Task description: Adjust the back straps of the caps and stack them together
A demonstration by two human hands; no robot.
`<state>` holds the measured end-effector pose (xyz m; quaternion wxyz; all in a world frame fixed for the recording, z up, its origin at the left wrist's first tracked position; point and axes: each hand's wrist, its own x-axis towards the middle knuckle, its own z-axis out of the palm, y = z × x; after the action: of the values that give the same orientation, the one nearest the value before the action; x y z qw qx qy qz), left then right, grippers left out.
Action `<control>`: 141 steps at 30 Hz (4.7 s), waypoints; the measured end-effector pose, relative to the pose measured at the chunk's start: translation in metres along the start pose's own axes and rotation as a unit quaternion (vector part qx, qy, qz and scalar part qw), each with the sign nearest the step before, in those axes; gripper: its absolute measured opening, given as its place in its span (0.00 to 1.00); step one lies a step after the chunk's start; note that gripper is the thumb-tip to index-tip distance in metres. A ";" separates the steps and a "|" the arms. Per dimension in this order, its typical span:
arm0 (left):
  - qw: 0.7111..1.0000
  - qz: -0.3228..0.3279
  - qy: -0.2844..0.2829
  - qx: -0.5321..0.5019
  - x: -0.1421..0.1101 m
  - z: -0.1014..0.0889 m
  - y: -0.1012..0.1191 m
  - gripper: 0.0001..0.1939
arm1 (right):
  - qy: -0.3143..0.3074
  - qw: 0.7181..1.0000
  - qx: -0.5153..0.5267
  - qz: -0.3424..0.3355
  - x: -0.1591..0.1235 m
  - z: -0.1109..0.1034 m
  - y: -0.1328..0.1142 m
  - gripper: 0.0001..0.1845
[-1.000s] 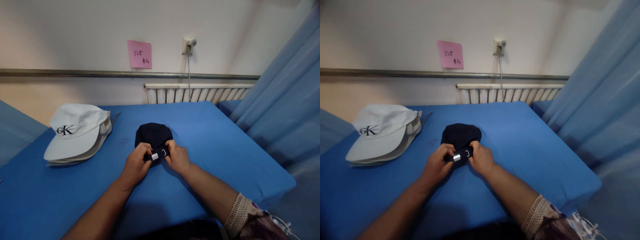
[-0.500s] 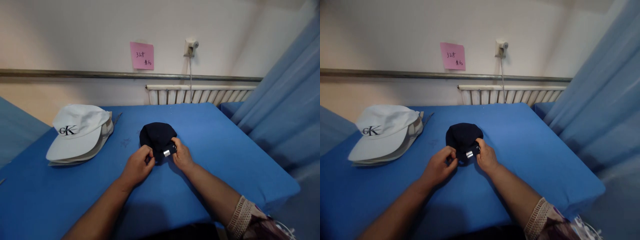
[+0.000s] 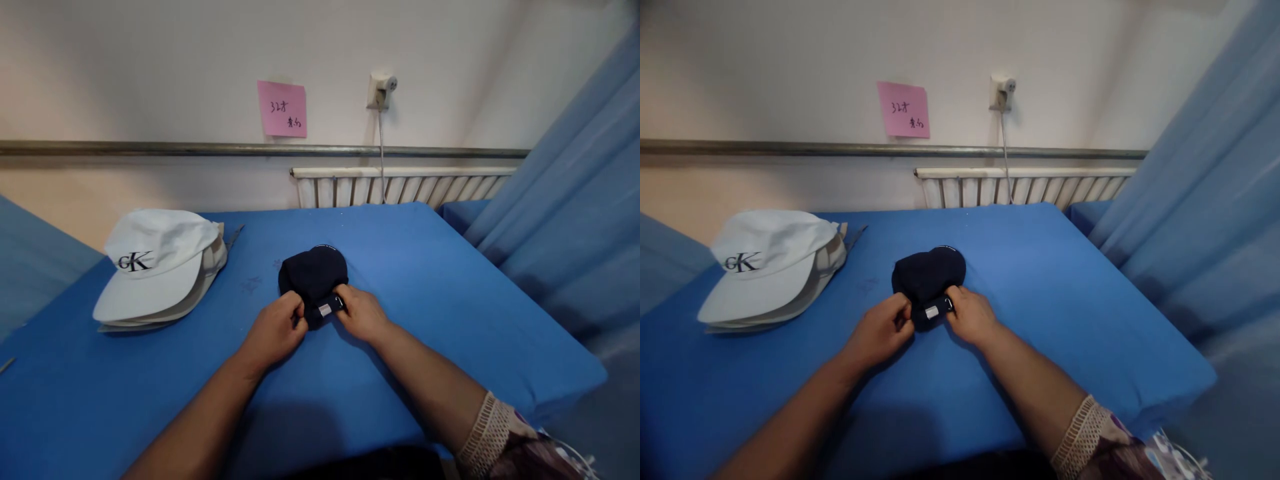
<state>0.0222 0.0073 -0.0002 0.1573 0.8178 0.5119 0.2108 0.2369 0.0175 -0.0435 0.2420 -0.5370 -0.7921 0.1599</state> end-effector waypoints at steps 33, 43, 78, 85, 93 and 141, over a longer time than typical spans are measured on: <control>0.929 -0.128 0.116 -0.326 0.008 0.006 -0.010 0.11 | -0.026 0.997 0.058 0.052 -0.002 0.010 -0.010 0.20; 0.971 -0.107 0.062 -0.203 0.011 0.021 -0.014 0.14 | 0.037 0.966 0.257 0.016 0.001 0.020 -0.012 0.09; 0.947 -0.087 0.222 -0.214 0.003 -0.022 -0.017 0.09 | 0.191 0.937 0.275 0.102 0.009 0.027 0.012 0.12; 0.978 0.057 0.185 0.076 -0.002 -0.012 0.005 0.09 | 0.148 0.958 0.243 -0.016 0.000 0.017 -0.011 0.03; 0.981 0.011 0.165 -0.102 0.002 -0.003 0.003 0.08 | 0.146 0.959 0.243 -0.017 0.000 0.017 -0.015 0.06; 0.970 -0.017 0.206 -0.131 0.001 -0.006 -0.009 0.04 | 0.206 0.943 0.260 0.009 -0.003 0.017 -0.016 0.05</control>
<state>0.0126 0.0126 0.0004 0.1582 0.7205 0.5145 0.4372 0.2154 0.0091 -0.0501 0.5295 -0.4840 -0.6508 0.2489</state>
